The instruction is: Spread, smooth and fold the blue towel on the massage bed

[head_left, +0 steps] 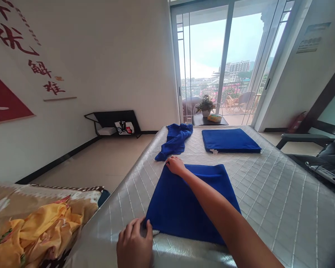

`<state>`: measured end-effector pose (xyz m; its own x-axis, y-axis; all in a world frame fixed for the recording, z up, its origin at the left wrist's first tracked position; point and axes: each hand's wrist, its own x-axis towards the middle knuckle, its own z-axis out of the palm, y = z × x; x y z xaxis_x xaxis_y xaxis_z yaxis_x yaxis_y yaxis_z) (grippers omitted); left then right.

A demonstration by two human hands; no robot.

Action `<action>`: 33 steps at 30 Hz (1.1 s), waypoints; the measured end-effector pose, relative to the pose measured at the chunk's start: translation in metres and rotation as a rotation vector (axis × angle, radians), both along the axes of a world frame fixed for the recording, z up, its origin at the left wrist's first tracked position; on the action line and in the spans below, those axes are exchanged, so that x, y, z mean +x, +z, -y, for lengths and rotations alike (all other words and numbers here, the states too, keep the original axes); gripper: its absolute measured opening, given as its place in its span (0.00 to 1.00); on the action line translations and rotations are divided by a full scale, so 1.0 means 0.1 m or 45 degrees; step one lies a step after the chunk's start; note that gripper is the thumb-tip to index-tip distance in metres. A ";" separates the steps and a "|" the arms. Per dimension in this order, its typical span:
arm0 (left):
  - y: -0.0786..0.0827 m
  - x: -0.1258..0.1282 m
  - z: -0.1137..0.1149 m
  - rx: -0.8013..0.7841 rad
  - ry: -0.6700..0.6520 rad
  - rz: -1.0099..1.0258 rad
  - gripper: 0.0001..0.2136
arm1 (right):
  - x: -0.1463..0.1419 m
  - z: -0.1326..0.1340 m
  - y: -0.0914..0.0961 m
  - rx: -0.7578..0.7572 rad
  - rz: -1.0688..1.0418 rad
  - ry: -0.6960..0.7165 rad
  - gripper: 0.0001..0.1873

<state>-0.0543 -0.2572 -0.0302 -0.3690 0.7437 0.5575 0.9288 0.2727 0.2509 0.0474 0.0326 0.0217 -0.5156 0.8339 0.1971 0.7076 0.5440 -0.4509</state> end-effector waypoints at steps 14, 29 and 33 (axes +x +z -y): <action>0.31 0.07 0.01 -0.192 0.052 0.469 0.20 | 1.25 0.77 1.12 0.307 -0.829 0.339 0.09; 2.73 0.41 -0.32 0.844 -0.101 -0.097 0.16 | 2.47 1.28 2.01 0.484 -1.372 -0.077 0.13; 2.89 0.51 -0.44 0.850 -0.155 -0.156 0.17 | 2.64 1.40 2.10 0.503 -1.420 -0.174 0.12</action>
